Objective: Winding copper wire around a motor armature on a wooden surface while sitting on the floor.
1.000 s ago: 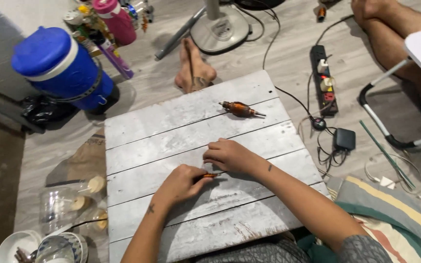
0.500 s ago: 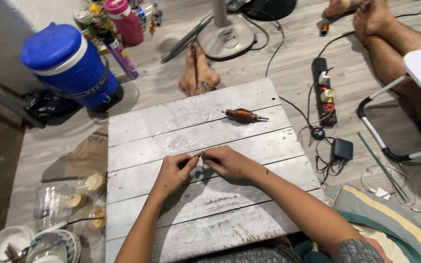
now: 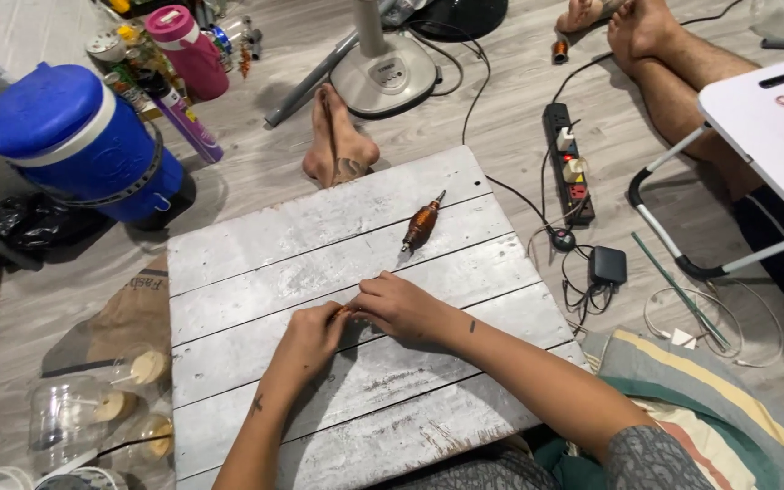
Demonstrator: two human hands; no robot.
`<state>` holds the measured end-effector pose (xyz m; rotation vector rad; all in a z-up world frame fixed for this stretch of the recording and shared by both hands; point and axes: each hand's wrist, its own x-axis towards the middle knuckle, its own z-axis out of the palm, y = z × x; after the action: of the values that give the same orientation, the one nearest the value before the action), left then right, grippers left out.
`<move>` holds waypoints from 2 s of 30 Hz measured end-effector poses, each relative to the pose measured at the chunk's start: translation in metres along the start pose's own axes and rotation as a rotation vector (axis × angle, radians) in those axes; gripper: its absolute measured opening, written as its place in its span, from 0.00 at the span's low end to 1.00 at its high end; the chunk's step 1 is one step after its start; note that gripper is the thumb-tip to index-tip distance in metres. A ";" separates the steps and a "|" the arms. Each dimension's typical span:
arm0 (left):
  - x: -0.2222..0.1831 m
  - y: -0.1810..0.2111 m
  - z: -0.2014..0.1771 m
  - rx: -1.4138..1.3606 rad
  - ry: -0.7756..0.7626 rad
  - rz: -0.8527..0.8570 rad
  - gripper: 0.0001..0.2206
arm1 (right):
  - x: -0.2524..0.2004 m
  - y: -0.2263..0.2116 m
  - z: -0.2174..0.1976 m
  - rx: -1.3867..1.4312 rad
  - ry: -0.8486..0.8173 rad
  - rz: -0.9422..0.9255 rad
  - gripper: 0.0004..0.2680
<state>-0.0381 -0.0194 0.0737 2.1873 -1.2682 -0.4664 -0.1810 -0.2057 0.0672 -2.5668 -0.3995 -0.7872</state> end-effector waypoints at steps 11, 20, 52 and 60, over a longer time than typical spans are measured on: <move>-0.003 -0.026 0.010 -0.392 0.098 0.010 0.11 | -0.009 0.011 0.012 0.161 -0.029 0.154 0.04; 0.011 -0.015 0.020 -0.040 -0.183 -0.140 0.11 | -0.015 0.027 0.008 0.074 -0.007 0.082 0.04; 0.002 -0.019 0.036 0.252 0.182 0.433 0.14 | -0.015 0.054 0.011 0.093 -0.080 -0.016 0.07; 0.007 -0.016 0.025 0.121 0.220 0.166 0.12 | -0.008 0.029 0.007 0.020 -0.125 0.186 0.03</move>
<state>-0.0381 -0.0266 0.0443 2.1391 -1.3709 -0.0821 -0.1731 -0.2289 0.0486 -2.5959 -0.2015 -0.5558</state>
